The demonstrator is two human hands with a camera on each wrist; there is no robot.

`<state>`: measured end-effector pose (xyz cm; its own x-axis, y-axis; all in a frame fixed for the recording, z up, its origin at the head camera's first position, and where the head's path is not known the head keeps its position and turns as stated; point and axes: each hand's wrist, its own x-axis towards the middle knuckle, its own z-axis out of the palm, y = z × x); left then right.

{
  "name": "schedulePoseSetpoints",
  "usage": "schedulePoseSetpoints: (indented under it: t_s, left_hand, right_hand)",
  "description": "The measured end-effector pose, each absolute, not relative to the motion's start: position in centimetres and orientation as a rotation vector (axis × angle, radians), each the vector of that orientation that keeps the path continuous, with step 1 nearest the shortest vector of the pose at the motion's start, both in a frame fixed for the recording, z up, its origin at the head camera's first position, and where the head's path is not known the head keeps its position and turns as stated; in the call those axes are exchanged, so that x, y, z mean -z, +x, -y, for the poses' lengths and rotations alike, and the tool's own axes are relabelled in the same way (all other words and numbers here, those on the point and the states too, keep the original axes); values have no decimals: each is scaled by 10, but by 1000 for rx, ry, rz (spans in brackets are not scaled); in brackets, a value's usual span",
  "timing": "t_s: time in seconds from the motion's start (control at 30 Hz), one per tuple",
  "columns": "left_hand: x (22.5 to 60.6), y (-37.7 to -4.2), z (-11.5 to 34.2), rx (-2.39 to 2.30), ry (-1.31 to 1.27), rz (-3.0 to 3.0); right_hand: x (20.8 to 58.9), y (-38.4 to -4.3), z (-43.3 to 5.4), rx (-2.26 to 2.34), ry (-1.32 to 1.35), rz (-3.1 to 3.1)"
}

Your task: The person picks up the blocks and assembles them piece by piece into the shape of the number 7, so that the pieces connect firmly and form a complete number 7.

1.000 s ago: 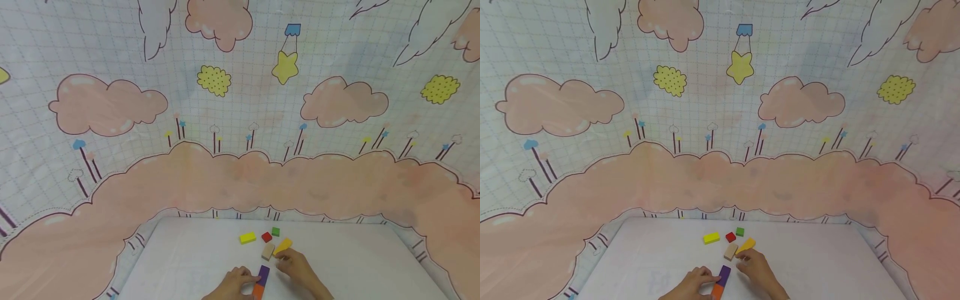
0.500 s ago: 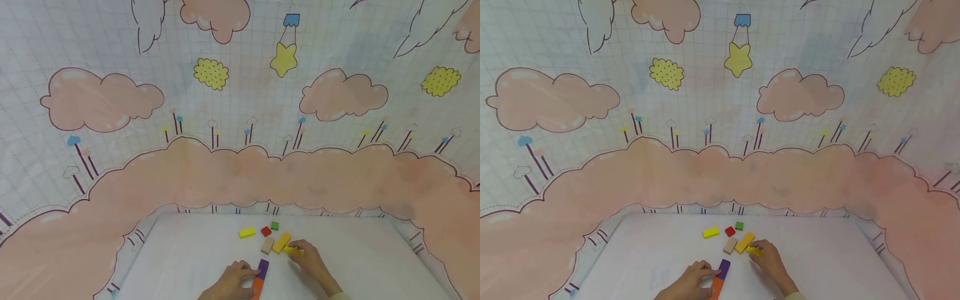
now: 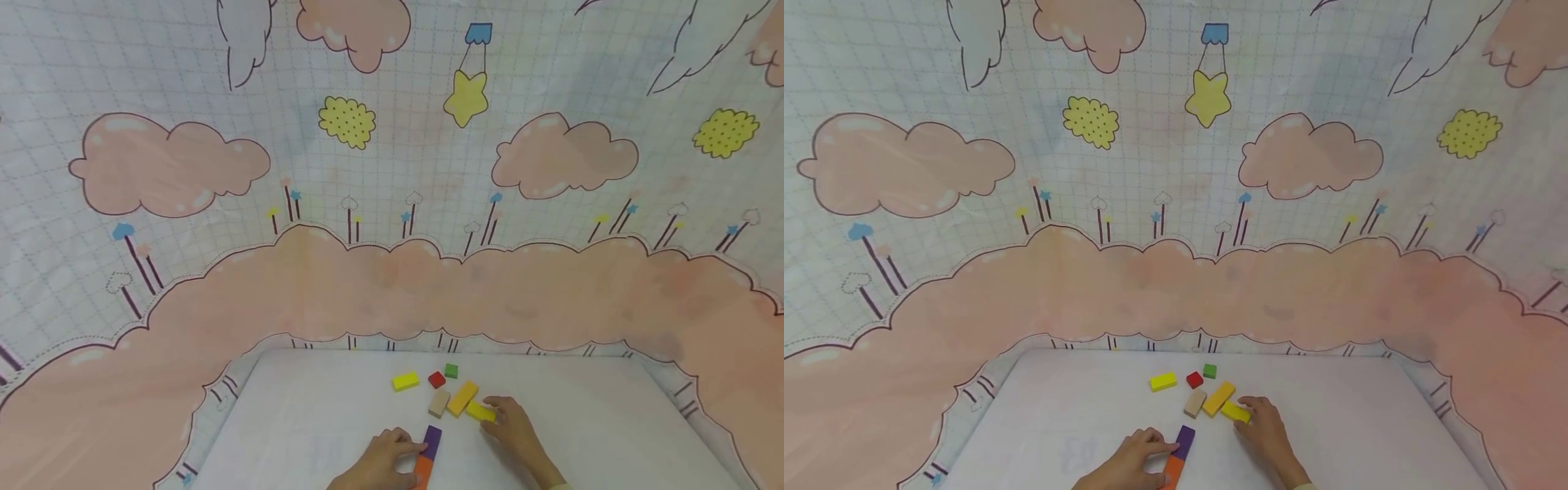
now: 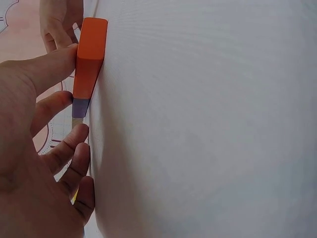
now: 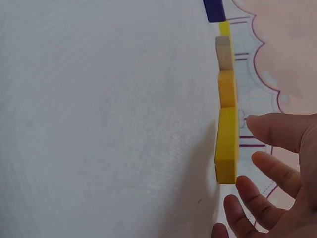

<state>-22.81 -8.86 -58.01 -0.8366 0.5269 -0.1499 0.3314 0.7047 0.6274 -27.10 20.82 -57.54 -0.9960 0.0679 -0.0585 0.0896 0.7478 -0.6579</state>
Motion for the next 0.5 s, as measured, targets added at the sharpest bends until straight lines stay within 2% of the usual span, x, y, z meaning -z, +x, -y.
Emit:
schedulePoseSetpoints:
  t_s: [0.5]
  left_hand:
    - [579,-232,86,-848,681,-2599]
  right_hand:
    - [576,-272,-205,1115,239,-2849]
